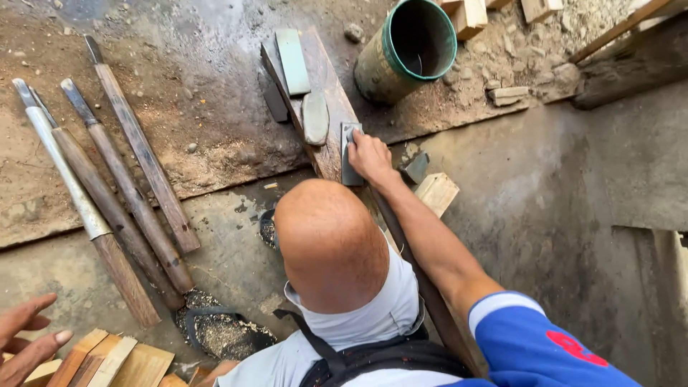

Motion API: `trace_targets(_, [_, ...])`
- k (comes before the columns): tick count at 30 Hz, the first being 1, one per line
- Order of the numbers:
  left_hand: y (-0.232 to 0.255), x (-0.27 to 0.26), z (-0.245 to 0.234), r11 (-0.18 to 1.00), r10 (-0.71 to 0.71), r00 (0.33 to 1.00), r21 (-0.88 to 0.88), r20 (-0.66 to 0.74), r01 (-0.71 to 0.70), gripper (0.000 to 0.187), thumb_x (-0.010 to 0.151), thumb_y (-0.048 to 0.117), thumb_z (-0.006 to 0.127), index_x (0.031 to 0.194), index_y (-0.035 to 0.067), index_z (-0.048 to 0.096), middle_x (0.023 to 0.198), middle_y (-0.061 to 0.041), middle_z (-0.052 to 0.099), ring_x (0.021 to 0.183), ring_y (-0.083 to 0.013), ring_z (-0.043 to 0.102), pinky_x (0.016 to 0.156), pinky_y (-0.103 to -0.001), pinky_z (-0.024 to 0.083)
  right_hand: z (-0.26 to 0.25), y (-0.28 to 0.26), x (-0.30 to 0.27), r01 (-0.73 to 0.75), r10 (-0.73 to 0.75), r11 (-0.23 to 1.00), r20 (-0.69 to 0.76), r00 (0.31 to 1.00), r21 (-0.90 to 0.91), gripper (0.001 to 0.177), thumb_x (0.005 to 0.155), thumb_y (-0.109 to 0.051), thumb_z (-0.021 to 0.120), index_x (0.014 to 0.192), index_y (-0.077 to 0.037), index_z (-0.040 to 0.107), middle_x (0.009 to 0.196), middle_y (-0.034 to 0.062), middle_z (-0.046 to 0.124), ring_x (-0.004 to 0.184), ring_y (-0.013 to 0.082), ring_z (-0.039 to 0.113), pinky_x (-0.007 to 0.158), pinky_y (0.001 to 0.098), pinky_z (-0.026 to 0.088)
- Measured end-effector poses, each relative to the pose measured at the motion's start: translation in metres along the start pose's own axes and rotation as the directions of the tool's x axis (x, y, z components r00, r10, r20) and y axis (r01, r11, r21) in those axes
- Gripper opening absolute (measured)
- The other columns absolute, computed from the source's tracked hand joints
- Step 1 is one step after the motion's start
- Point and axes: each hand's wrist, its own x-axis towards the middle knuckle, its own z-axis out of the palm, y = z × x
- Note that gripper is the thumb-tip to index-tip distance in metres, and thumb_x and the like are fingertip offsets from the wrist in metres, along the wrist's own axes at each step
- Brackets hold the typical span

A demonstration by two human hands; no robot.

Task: The person sits on the ground and sharpens a long metal chisel using a sharpening stone. They repeatedly rub the blade against the stone and dip their hand into a bucket to apply water to the surface.

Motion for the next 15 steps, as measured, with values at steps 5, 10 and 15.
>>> trace_targets(5, [0.042, 0.012, -0.008, 0.998, -0.057, 0.996, 0.008, -0.069, 0.058, 0.089, 0.076, 0.024, 0.085, 0.16, 0.016, 0.055, 0.129, -0.029, 0.069, 0.082, -0.0353, 0.077, 0.077, -0.051, 0.065, 0.013, 0.014, -0.038, 0.126, -0.128, 0.989, -0.017, 0.992, -0.083, 0.042, 0.091, -0.031, 0.06, 0.128, -0.011, 0.062, 0.084, 0.0248, 0.071, 0.077, 0.0487, 0.069, 0.071, 0.0628, 0.054])
trace_targets(10, [0.002, 0.004, 0.004, 0.997, -0.068, 0.996, 0.04, -0.065, 0.071, 0.09, 0.079, 0.026, 0.084, 0.164, 0.015, 0.055, 0.126, -0.031, 0.067, 0.08, -0.0368, 0.076, 0.07, -0.05, 0.067, 0.006, -0.005, -0.008, -0.009, 0.016, 0.999, 0.129, 0.992, -0.053, 0.034, 0.1, -0.031, 0.053, 0.126, -0.012, 0.062, 0.088, 0.0232, 0.072, 0.081, 0.0464, 0.07, 0.073, 0.06, 0.056])
trace_targets(15, [-0.008, 0.022, -0.003, 0.996, 0.082, 0.993, -0.022, -0.084, -0.085, 0.087, 0.077, 0.035, 0.083, 0.158, 0.021, 0.057, 0.118, -0.023, 0.072, 0.075, -0.0298, 0.074, 0.068, -0.044, 0.069, -0.008, -0.013, -0.005, -0.021, 0.025, 0.999, 0.138, 0.99, -0.029, 0.029, 0.102, -0.03, 0.053, 0.119, -0.011, 0.065, 0.097, 0.0228, 0.073, 0.087, 0.0441, 0.071, 0.076, 0.0587, 0.058])
